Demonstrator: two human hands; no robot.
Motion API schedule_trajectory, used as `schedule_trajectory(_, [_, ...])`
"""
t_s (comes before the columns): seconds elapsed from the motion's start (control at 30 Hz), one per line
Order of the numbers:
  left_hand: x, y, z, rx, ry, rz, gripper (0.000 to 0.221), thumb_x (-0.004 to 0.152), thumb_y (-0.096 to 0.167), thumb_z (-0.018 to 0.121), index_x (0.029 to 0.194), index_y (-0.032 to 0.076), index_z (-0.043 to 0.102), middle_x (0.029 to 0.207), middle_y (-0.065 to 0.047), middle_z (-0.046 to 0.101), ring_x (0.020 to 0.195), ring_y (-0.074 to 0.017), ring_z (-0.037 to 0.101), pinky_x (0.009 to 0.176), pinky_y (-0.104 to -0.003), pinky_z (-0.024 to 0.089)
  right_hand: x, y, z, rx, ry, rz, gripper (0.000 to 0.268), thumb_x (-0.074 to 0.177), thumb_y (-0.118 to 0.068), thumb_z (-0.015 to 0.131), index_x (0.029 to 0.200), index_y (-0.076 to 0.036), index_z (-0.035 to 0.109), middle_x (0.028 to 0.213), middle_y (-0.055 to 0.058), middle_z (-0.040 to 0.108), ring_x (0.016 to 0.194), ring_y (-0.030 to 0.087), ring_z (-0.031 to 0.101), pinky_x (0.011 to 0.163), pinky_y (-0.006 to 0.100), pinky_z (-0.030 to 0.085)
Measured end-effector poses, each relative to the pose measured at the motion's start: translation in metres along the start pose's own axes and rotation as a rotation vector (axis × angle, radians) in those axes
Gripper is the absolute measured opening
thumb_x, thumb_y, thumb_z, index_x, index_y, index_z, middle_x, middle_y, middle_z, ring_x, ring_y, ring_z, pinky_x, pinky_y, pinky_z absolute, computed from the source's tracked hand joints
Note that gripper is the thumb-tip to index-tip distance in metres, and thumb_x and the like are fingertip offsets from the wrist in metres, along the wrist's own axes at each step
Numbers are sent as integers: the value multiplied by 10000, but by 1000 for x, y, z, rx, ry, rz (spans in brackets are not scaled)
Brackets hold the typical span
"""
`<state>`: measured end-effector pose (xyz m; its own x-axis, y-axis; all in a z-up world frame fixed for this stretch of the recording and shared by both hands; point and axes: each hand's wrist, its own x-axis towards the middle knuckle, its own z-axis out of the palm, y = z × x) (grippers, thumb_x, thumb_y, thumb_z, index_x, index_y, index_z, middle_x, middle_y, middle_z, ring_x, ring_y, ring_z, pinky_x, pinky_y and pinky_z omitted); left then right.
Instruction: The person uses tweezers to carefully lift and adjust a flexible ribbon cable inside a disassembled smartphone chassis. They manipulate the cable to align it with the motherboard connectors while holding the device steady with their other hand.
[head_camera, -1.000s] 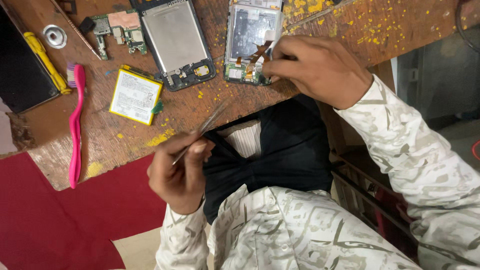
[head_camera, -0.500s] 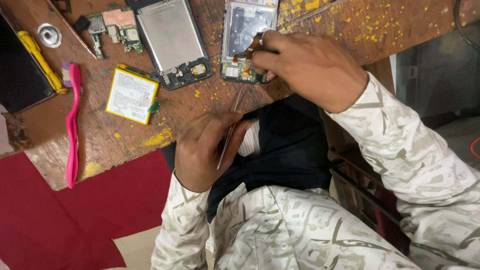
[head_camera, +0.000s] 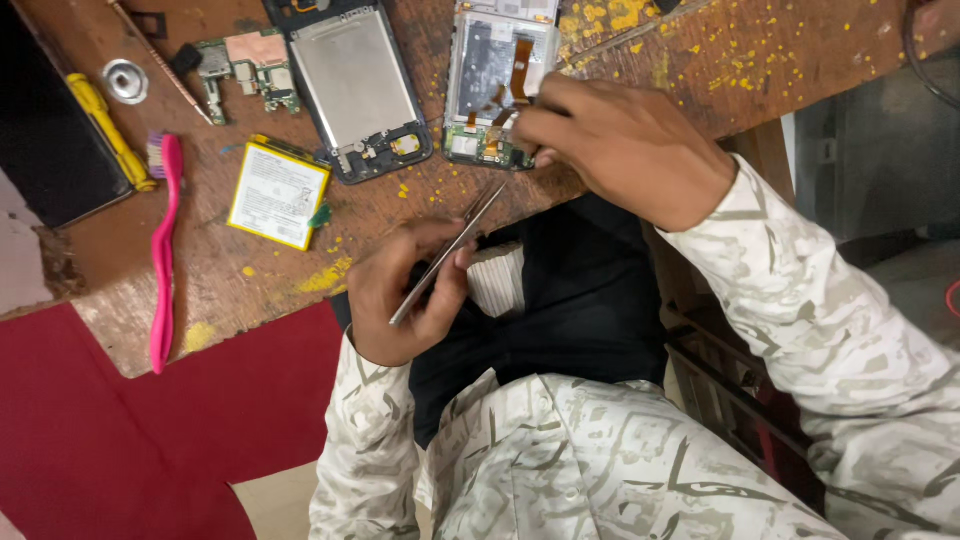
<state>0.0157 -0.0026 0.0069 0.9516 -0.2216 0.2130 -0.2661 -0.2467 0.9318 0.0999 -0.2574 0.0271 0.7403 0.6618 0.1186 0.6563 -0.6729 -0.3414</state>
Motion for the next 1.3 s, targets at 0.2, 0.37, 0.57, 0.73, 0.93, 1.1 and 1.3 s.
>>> schedule_trajectory(0.2, [-5,-6,7,136,124,216,188,931,-72,752,1056,-20,622,1020,-154,727,887,-287,748,804,-338,587,-20,-3,14,170,153,107,434,910,-360,813,1189,-64,661,1070,100,580,948,295,644,807,425,525])
schedule_trajectory(0.37, [-6,-11,18,125,213,270,233,861,-97,775,995,-20,600,942,-141,704,860,-299,727,802,-373,578,-23,-6,41,134,335,163,634,827,-437,947,1255,-69,660,1201,98,529,985,261,621,841,394,531])
schedule_trajectory(0.57, [-2,1,15,261,138,259,251,800,-76,785,1007,-18,655,973,-140,724,903,-307,706,834,-395,544,-27,0,50,114,355,152,653,852,-412,988,1299,-61,665,1213,94,515,977,221,610,874,354,553])
schedule_trajectory(0.73, [-2,2,23,370,144,248,243,826,-37,851,1008,15,699,995,-95,740,906,-261,667,813,-380,493,-32,2,51,94,357,120,550,913,-331,972,1309,-80,684,1219,88,518,995,223,607,860,331,549])
schedule_trajectory(0.93, [-1,-3,25,403,136,256,255,823,-24,862,1014,31,703,976,-68,732,921,-249,671,831,-387,489,-33,4,50,143,341,96,442,944,-238,925,1296,-93,701,1226,96,521,985,209,605,868,315,544])
schedule_trajectory(1.1, [0,-4,27,404,131,268,253,836,-8,876,1000,49,691,985,-46,737,935,-243,668,847,-382,480,-31,2,47,152,360,89,466,886,-194,893,1275,-43,685,1185,101,532,1017,230,603,899,342,544])
schedule_trajectory(1.3, [2,-4,29,440,131,285,256,847,-3,892,998,64,696,989,-22,744,920,-219,655,842,-374,474,-32,4,48,146,360,88,453,922,-223,899,1305,-91,695,1231,77,546,965,206,620,863,326,545])
